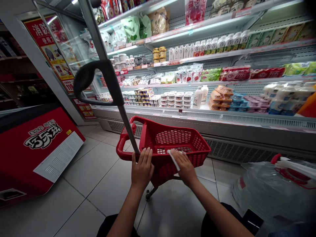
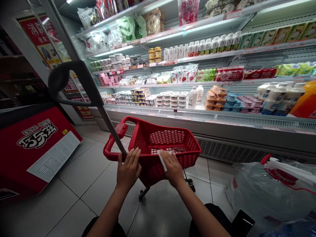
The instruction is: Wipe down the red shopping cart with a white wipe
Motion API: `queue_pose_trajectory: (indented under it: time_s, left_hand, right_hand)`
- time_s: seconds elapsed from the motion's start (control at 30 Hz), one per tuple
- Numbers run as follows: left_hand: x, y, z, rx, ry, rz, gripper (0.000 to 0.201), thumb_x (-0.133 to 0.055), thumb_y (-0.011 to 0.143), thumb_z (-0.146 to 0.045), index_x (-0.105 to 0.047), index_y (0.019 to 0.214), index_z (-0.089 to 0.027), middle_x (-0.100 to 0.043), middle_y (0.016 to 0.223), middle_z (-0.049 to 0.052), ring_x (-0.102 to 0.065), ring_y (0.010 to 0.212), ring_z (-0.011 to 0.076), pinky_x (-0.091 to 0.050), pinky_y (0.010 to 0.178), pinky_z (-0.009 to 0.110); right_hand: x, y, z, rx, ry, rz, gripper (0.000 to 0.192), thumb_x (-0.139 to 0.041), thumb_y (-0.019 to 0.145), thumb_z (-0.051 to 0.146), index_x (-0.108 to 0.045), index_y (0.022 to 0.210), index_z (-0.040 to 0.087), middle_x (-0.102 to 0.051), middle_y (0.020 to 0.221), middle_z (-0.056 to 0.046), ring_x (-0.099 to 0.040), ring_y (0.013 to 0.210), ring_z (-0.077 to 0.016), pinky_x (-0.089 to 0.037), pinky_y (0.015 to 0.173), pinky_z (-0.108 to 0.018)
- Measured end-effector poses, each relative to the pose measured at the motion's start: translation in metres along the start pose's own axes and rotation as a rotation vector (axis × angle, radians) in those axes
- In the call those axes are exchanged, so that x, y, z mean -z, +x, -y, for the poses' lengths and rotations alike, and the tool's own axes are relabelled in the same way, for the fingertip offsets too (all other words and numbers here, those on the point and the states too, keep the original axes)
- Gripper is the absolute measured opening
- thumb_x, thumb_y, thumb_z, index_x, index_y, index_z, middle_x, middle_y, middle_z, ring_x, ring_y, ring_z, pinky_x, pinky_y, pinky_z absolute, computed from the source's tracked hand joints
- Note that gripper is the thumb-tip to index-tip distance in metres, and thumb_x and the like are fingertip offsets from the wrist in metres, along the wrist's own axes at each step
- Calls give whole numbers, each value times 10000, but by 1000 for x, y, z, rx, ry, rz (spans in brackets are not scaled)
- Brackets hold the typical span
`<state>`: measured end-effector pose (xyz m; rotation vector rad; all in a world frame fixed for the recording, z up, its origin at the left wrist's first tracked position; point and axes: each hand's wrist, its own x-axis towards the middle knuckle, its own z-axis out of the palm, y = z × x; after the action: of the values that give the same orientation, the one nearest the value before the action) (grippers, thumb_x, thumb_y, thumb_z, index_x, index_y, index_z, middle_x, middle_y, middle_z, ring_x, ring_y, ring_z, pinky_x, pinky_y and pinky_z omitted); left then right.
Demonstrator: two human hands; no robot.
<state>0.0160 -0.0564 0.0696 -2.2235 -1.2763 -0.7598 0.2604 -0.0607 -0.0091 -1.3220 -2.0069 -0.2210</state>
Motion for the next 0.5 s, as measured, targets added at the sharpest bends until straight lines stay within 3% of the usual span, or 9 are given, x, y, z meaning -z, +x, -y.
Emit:
queue_pose_trajectory:
  time_s: [0.13,0.23,0.33,0.5]
  left_hand:
    - [1,-1,-3,9,-14,-28,580,-473,962,-135,-483,1537,-211,-606,1477,97,-535,1401,279,-48,1290,564]
    - [0,-1,-11,37,-26,-46,533,-483,962,-140,-538,1489,-195,-636,1441,104,-553,1381,288,-44,1287,573]
    - [0,-2,-17,57,-37,-44,497,-486,961,-149,-573,1449,-189,-652,1421,103,-557,1376,288,-23,1287,572]
    - [1,-2,-10,45,-27,-1,553,-473,957,-144,-518,1504,-212,-623,1458,98,-532,1403,285,-8,1288,573]
  right_hand:
    - [17,-34,-74,-152,-151,-7,752,-392,920,96,-277,1640,278,-495,1582,-50,-456,1461,-232,-223,1270,-514]
    - [20,-42,-89,-236,-186,-20,690,-410,956,157,-307,1630,264,-510,1570,-62,-438,1474,-252,-230,1262,-534]
    - [11,-32,-56,-237,-127,-34,760,-392,920,101,-242,1649,255,-488,1588,-62,-381,1508,-256,-225,1263,-556]
    - [-7,-1,35,-7,73,50,940,-356,797,-4,-109,1670,240,-341,1674,-39,-262,1560,-206,-237,1275,-504]
